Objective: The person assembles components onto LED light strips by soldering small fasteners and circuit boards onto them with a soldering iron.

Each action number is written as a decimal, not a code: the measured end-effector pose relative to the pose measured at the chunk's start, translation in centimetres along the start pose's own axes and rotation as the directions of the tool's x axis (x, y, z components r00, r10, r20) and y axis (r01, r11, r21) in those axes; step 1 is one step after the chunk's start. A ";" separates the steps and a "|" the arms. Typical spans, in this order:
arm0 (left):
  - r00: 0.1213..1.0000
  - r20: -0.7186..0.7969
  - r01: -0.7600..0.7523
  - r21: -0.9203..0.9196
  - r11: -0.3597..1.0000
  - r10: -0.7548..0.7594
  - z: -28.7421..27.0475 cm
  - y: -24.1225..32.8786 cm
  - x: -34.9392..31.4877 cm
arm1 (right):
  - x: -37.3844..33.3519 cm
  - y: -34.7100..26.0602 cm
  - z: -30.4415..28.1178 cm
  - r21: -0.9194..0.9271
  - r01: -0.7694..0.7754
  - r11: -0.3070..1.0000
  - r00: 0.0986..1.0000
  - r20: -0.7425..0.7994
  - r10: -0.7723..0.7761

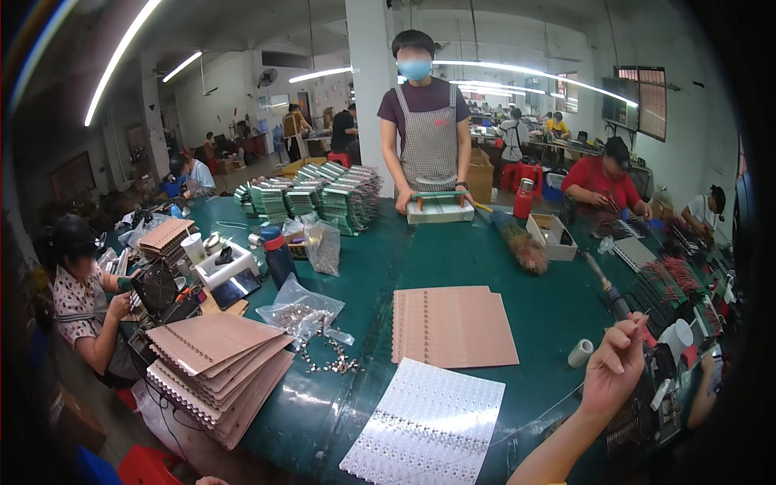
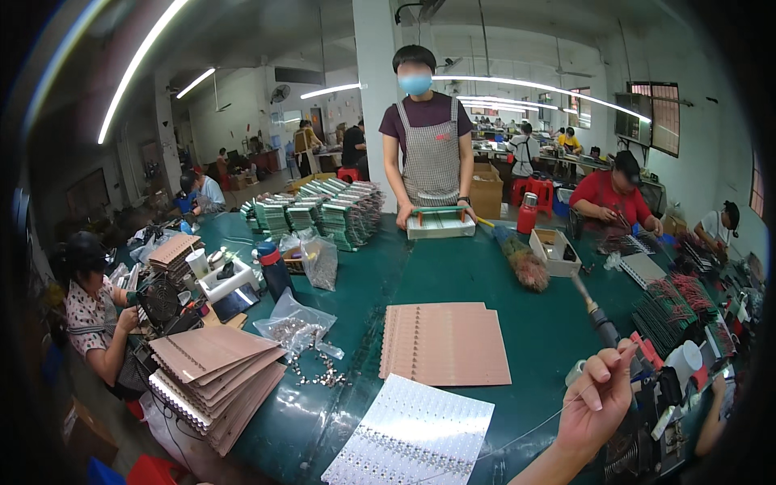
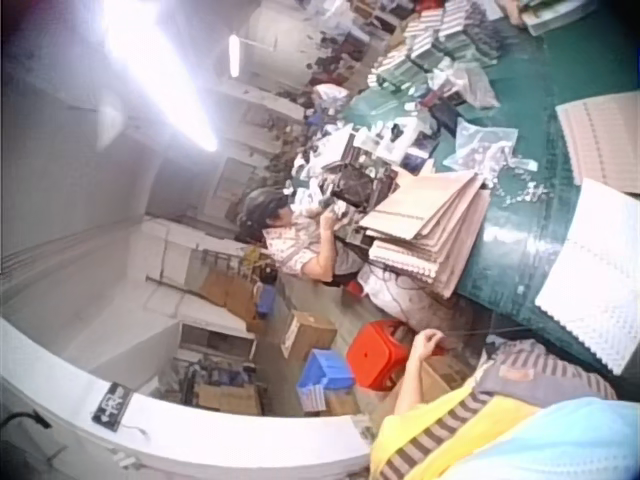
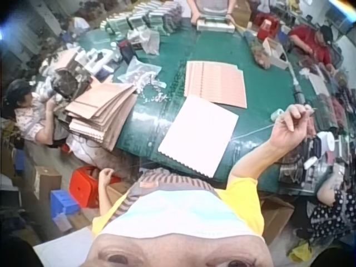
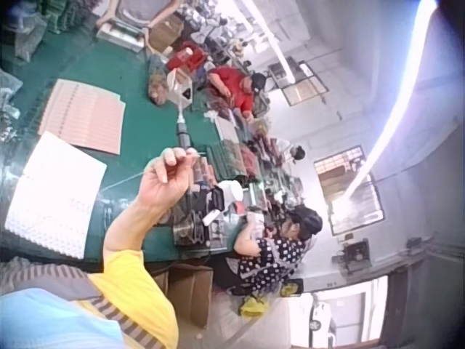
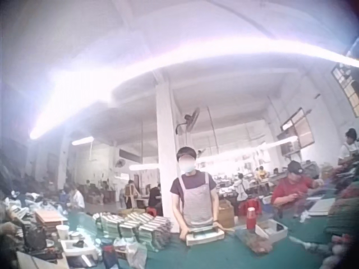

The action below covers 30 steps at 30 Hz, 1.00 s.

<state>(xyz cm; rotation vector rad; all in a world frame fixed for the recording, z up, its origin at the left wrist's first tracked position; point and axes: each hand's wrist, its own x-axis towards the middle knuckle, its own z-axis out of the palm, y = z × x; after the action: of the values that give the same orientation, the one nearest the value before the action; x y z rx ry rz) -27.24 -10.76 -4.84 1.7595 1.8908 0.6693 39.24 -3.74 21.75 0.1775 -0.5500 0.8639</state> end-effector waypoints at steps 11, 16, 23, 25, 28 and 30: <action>0.479 -0.518 0.139 -0.752 0.644 -0.708 3.4 -15.8 -3.3 | -1.2 0.3 -0.5 -0.058 -0.055 0.997 0.995 0.075 0.059; 0.256 -0.576 -0.157 -0.817 0.555 -0.776 -3.5 -11.0 -1.7 | -0.8 2.1 -1.0 -0.249 0.082 0.965 0.996 0.047 -0.073; 0.153 -0.816 -0.241 -0.578 0.779 -0.558 -18.1 -5.0 0.2 | -0.2 1.6 -1.3 -0.475 0.257 0.841 0.950 -0.035 -0.311; 0.128 -0.867 -0.259 -0.498 0.827 -0.482 -22.2 -3.8 1.1 | -0.1 1.5 -1.4 -0.464 0.261 0.846 0.952 -0.022 -0.306; 0.103 -0.921 -0.336 -0.388 0.858 -0.376 -28.3 -1.9 2.0 | -0.4 1.1 -1.2 -0.452 0.248 0.857 0.956 -0.032 -0.293; -0.047 -0.957 -0.429 -0.240 0.870 -0.287 -31.1 0.8 2.9 | -0.5 1.5 -1.1 -0.458 0.248 0.854 0.958 -0.018 -0.287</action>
<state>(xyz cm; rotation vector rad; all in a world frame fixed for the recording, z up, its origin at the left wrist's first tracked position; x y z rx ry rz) -46.63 -8.97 19.63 0.7842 1.8701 2.9071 38.33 -2.70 20.45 -0.2069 -0.6143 0.4498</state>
